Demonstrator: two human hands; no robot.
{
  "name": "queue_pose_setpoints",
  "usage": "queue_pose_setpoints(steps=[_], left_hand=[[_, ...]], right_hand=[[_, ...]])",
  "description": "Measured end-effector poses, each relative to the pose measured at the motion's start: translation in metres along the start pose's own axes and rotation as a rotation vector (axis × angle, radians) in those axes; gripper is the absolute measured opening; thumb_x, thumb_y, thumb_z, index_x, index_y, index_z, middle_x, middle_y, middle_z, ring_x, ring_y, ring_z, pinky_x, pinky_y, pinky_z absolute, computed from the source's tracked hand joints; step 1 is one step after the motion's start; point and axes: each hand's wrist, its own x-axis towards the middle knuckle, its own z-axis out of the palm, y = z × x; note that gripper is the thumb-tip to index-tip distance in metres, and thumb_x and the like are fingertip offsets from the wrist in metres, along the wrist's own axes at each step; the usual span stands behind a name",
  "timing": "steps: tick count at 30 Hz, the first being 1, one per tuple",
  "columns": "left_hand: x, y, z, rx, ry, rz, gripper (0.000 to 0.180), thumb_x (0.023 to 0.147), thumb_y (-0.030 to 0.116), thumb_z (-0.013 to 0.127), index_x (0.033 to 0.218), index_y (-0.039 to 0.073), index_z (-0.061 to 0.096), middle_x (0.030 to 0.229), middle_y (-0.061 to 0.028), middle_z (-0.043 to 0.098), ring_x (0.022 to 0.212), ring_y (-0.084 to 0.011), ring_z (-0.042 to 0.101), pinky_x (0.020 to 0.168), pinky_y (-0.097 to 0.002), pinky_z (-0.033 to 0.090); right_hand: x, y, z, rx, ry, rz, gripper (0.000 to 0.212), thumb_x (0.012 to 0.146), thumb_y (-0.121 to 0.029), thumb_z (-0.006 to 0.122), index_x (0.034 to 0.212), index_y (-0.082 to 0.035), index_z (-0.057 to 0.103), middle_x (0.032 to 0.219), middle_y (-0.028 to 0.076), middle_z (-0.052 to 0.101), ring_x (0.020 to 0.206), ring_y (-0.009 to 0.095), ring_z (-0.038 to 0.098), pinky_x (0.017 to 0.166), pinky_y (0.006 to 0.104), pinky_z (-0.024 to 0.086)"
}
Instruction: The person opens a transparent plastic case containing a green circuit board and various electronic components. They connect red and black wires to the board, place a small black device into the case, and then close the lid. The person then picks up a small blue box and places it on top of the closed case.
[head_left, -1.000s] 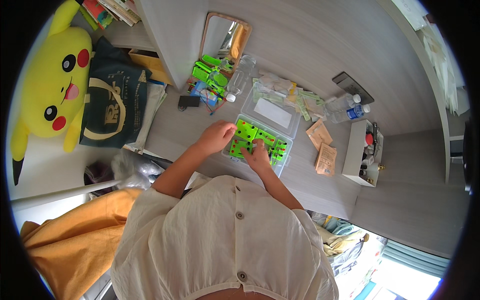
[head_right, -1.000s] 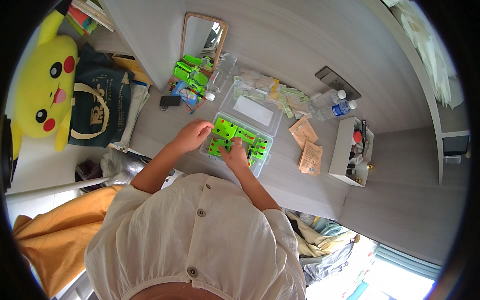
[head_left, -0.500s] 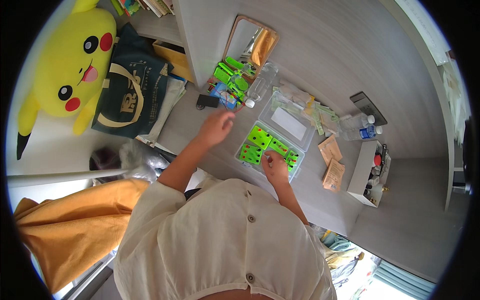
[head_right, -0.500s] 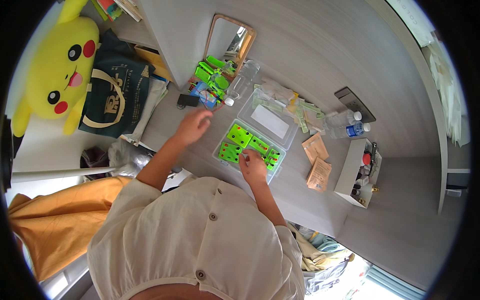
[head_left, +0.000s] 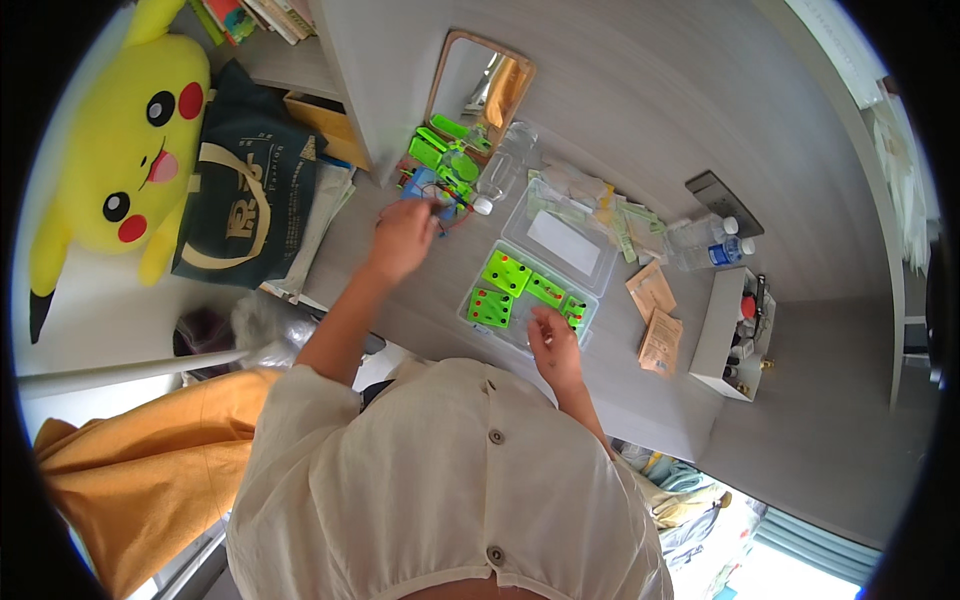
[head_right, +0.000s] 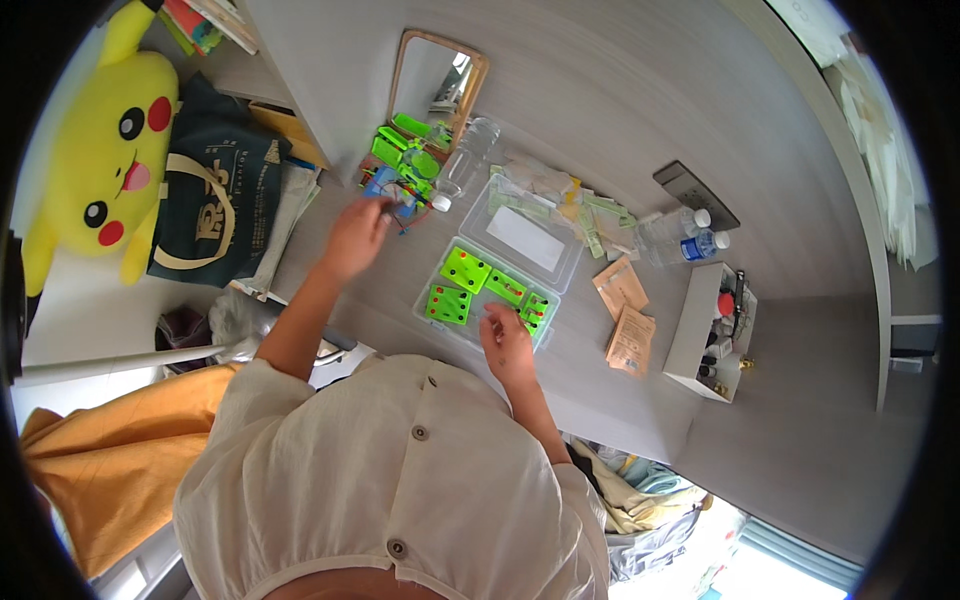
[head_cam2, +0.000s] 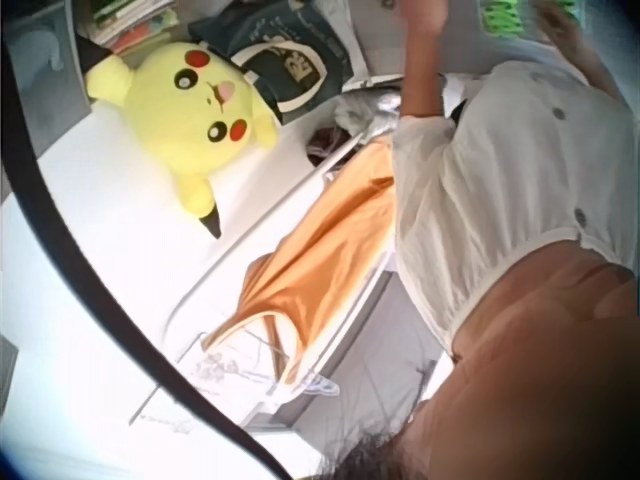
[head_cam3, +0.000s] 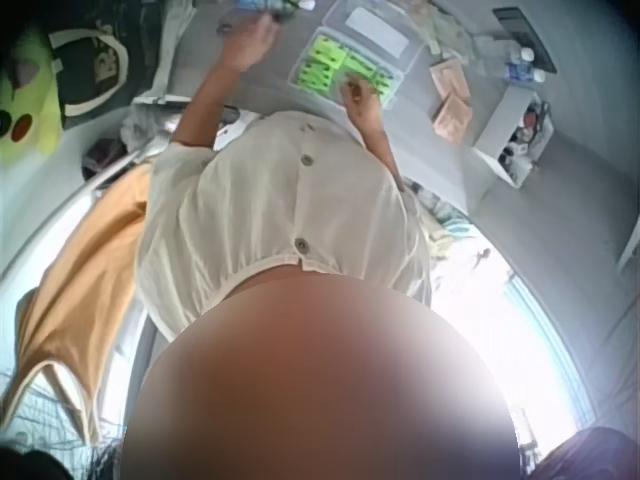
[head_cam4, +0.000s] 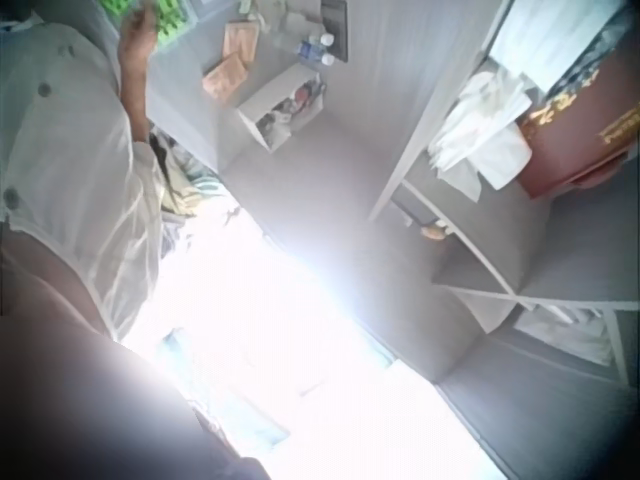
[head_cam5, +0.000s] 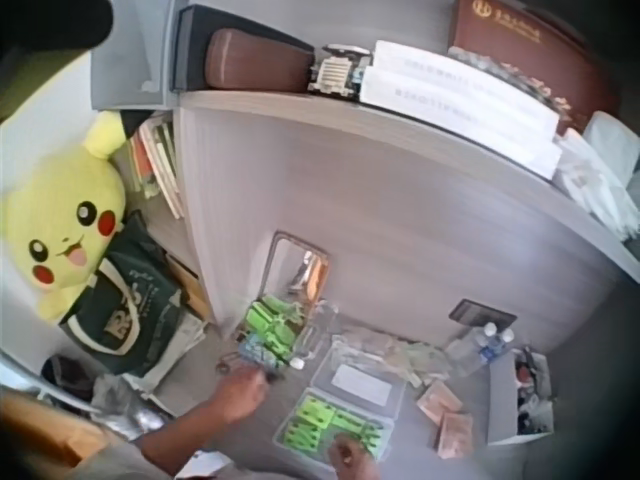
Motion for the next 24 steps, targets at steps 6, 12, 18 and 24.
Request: queue_pose_setpoints(steps=[6,12,18,24], left_hand=[[-0.068,0.092,0.047,-0.168,-0.413,0.304,0.045,0.079,0.009,0.062,0.124,0.006,0.056,0.115,-0.0147,0.056,0.106,-0.0353,0.056,0.092,-0.044,0.047],[-0.066,0.096,0.043,-0.267,-0.361,0.284,0.046,0.078,0.017,0.07,0.122,0.008,0.058,0.129,-0.0167,0.05,0.122,-0.0385,0.045,0.102,-0.0472,0.039],[-0.07,0.068,0.044,-0.039,-0.361,0.369,0.019,0.079,0.024,0.069,0.095,0.013,0.072,0.128,-0.0164,0.053,0.125,-0.0371,0.044,0.103,-0.0449,0.038],[-0.074,0.066,0.042,-0.18,-0.225,0.323,0.014,0.081,0.021,0.066,0.091,0.01,0.068,0.126,-0.0155,0.056,0.12,-0.0371,0.049,0.098,-0.0457,0.041]], right_hand=[[0.002,-0.005,0.022,0.651,-0.194,0.202,0.041,0.093,-0.006,0.061,0.13,-0.005,0.044,0.1,0.006,0.058,0.077,0.009,0.056,0.068,0.0227,0.049],[-0.003,0.019,-0.008,0.22,-0.089,0.258,0.029,0.086,-0.004,0.064,0.112,-0.006,0.052,0.087,0.003,0.06,0.073,0.007,0.054,0.063,0.0242,0.046],[-0.01,0.005,-0.024,-0.049,-0.29,0.149,0.023,0.087,-0.014,0.064,0.108,-0.008,0.055,0.082,0.004,0.057,0.067,0.015,0.053,0.063,0.0304,0.046],[-0.007,0.009,-0.014,-0.021,-0.31,0.201,0.018,0.096,-0.019,0.056,0.11,-0.008,0.056,0.092,0.014,0.067,0.085,0.029,0.066,0.073,0.0374,0.05]])
